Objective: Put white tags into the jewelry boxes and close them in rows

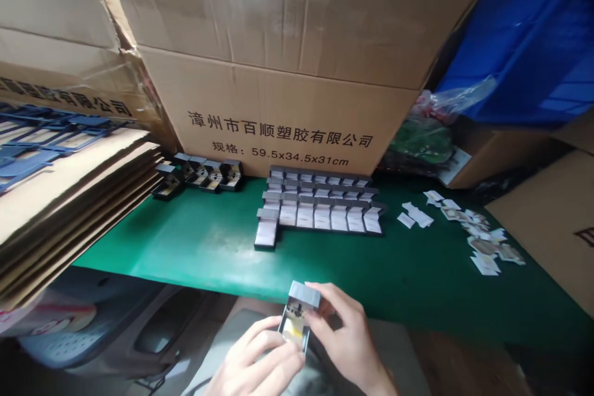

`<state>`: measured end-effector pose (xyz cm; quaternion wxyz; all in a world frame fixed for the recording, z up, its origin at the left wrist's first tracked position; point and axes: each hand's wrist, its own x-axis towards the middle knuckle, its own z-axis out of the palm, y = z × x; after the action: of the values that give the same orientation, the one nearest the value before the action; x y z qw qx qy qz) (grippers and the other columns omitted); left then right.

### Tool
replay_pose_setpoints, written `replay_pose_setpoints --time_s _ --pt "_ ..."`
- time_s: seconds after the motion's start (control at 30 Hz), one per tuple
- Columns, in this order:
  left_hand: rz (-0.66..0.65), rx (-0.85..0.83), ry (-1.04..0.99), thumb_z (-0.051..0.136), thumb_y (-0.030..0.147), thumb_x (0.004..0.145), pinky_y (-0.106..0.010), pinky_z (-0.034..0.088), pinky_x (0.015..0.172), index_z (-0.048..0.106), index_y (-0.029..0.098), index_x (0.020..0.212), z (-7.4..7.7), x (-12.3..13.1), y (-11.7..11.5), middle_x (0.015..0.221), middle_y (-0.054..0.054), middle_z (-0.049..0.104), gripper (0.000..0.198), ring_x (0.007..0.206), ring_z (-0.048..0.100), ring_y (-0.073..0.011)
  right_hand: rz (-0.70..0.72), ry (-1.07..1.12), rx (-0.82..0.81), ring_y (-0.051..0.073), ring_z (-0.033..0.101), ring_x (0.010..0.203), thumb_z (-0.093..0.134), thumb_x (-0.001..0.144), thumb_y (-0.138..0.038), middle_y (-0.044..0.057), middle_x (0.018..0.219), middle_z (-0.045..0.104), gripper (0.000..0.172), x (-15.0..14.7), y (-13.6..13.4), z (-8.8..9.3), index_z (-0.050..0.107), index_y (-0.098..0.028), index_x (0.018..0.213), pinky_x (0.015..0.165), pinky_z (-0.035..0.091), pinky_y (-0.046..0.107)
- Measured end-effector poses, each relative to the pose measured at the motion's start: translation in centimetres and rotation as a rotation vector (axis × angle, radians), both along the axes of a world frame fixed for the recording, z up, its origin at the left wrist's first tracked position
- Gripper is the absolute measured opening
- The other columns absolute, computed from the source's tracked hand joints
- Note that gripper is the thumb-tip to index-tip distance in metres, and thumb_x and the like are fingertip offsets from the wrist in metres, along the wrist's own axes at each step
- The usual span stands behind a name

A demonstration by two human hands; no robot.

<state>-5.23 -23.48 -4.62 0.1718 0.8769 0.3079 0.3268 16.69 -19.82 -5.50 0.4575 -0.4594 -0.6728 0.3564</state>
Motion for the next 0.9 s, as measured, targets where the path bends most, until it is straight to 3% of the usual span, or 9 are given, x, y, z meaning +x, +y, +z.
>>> replay_pose_setpoints --time_s 0.1,0.17,0.2,0.27,0.33,0.43,0.6,0.77,0.9 --pt "0.166 -0.039 -0.133 0.06 0.019 0.095 -0.042 0.054 0.11 0.043 0.044 0.153 0.2 1.5 2.3 0.153 -0.004 0.055 0.065 0.132 0.061 -0.0281 -0.152 0.02 -0.072 0.018 0.072 0.077 0.063 0.094 -0.036 0.007 0.096 0.077 0.025 0.9 1.2 0.1 0.073 -0.02 0.111 0.073 0.062 0.026" --pt "0.239 -0.287 -0.171 0.068 0.03 0.093 -0.05 0.046 0.116 0.041 0.039 0.156 1.0 2.5 4.3 0.168 -0.007 0.032 0.069 0.149 0.04 -0.0341 -0.22 0.072 -0.126 0.02 0.074 0.08 0.063 0.095 -0.04 0.008 0.096 0.078 0.029 1.4 2.1 0.2 0.072 -0.019 0.112 0.074 0.062 0.027" --pt "0.206 -0.44 -0.205 0.071 0.036 0.091 -0.049 0.045 0.117 0.036 0.034 0.159 1.5 2.9 5.3 0.168 -0.01 0.031 0.077 0.151 0.038 -0.0344 -0.23 0.097 -0.145 0.021 0.075 0.082 0.064 0.094 -0.042 0.008 0.096 0.078 0.03 1.5 2.6 0.4 0.072 -0.02 0.113 0.074 0.063 0.027" --pt "0.106 -0.72 -0.274 0.072 0.039 0.09 -0.046 0.048 0.115 0.032 0.029 0.161 2.5 3.5 7.3 0.16 -0.013 0.045 0.083 0.144 0.049 -0.0318 -0.201 0.132 -0.167 0.022 0.076 0.086 0.065 0.094 -0.042 0.008 0.1 0.079 0.032 1.7 3.4 0.7 0.071 -0.02 0.115 0.076 0.063 0.028" --pt "0.06 -0.853 -0.298 0.075 0.038 0.087 -0.046 0.048 0.113 0.035 0.028 0.16 3.0 3.7 9.0 0.147 -0.012 0.059 0.083 0.134 0.058 -0.0306 -0.132 0.142 -0.179 0.022 0.076 0.092 0.067 0.093 -0.042 0.009 0.111 0.077 0.038 2.2 4.1 1.0 0.068 -0.021 0.125 0.08 0.064 0.029" --pt "0.101 -0.916 -0.335 0.077 0.04 0.085 -0.043 0.051 0.109 0.042 0.026 0.156 2.6 3.5 10.4 0.142 -0.011 0.063 0.08 0.128 0.062 -0.0303 -0.087 0.085 -0.164 0.021 0.074 0.1 0.065 0.094 -0.043 0.011 0.132 0.069 0.05 4.3 5.5 1.2 0.059 -0.023 0.14 0.084 0.064 0.032" --pt "0.147 -1.006 -0.421 0.076 0.047 0.085 -0.038 0.056 0.099 0.036 0.025 0.159 1.3 2.8 11.1 0.139 -0.013 0.063 0.087 0.118 0.066 -0.029 -0.403 -0.207 0.01 0.024 0.072 0.1 0.056 0.097 -0.045 0.013 0.124 0.072 0.04 12.6 9.3 1.2 0.067 -0.02 0.126 0.087 0.062 0.038" --pt "0.13 -1.083 -0.519 0.079 0.051 0.081 -0.035 0.056 0.099 0.032 0.027 0.16 1.4 2.7 11.5 0.148 -0.013 0.057 0.096 0.13 0.059 -0.0309 -0.717 -0.58 0.152 0.03 0.067 0.104 0.048 0.092 -0.038 0.017 0.122 0.07 0.042 22.2 15.3 1.4 0.069 -0.016 0.122 0.095 0.055 0.049" --pt "0.176 -1.096 -0.608 0.08 0.054 0.079 -0.034 0.057 0.097 0.038 0.026 0.156 1.5 2.9 11.4 0.15 -0.014 0.054 0.092 0.133 0.057 -0.0324 -0.776 -0.701 0.166 0.035 0.058 0.119 0.054 0.085 -0.04 0.018 0.124 0.067 0.044 25.9 18.7 -0.4 0.07 -0.015 0.117 0.11 0.042 0.056"
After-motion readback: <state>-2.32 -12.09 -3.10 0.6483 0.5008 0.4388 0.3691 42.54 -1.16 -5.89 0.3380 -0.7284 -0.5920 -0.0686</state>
